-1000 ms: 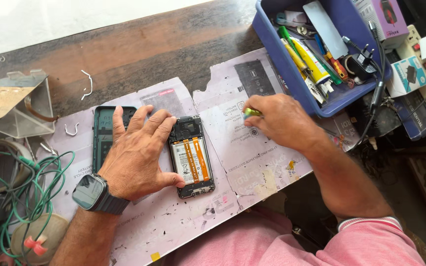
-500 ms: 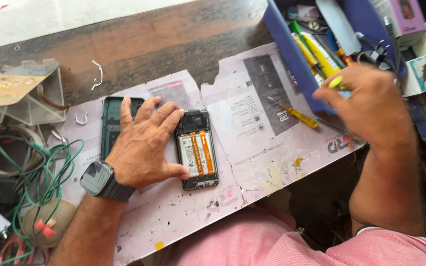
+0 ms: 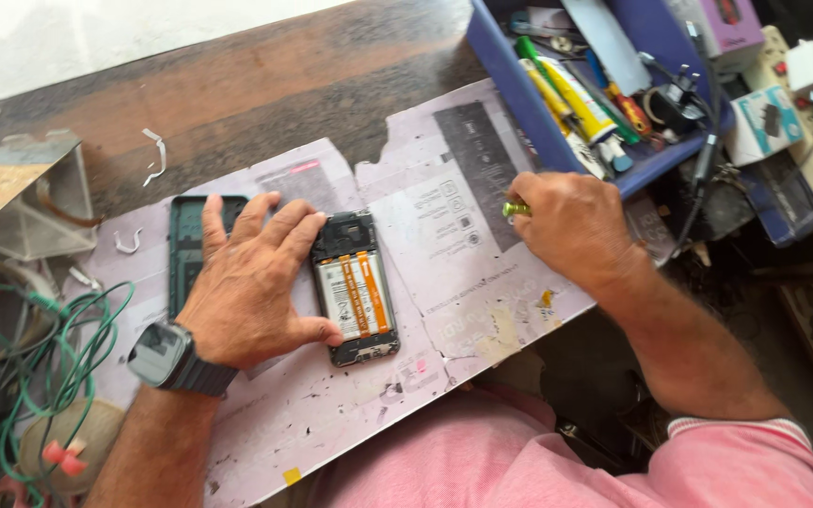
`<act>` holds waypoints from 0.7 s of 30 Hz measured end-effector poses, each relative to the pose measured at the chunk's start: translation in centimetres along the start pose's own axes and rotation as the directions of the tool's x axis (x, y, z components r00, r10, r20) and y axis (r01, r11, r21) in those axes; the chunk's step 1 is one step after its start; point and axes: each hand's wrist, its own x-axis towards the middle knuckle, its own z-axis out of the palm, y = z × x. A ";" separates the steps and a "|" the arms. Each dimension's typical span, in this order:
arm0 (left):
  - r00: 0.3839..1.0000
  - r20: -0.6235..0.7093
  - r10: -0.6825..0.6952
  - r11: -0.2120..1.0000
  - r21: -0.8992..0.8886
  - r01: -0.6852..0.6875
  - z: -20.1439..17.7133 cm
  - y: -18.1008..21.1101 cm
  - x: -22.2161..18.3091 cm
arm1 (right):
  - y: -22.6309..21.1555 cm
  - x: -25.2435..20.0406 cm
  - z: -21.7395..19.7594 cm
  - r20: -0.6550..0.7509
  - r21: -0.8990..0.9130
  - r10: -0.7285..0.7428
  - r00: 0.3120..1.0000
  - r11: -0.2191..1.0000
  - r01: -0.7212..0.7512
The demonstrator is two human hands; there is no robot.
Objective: The person works on a disassembled mobile phone with its battery exposed. They use a green-handled screwdriver to adjust or remove small components near the top of the phone's internal frame. The phone remains open on the workbench throughout the clip.
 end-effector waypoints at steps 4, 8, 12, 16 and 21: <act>1.000 -0.018 0.012 0.999 0.041 -0.011 0.0 0.0 0.1 | 3.8 0.0 -3.4 -0.366 0.143 -0.028 0.930 0.986 0.086; 0.999 0.028 -0.035 0.999 0.023 0.034 0.3 0.0 0.2 | 7.3 0.1 -4.1 -0.319 0.152 0.053 0.946 0.988 -0.004; 1.000 0.013 -0.010 1.000 0.027 0.010 0.8 -0.4 0.0 | 7.9 -4.5 -3.2 0.026 0.119 0.278 0.960 0.953 -0.279; 1.000 0.011 -0.004 1.000 0.019 0.003 0.9 -0.5 0.2 | 7.6 -6.3 1.6 0.031 -0.109 0.309 0.951 0.946 -0.304; 1.000 -0.004 0.010 1.000 0.019 -0.010 0.4 -0.2 0.1 | 8.3 -6.6 2.4 -0.076 -0.086 0.267 0.961 0.958 -0.273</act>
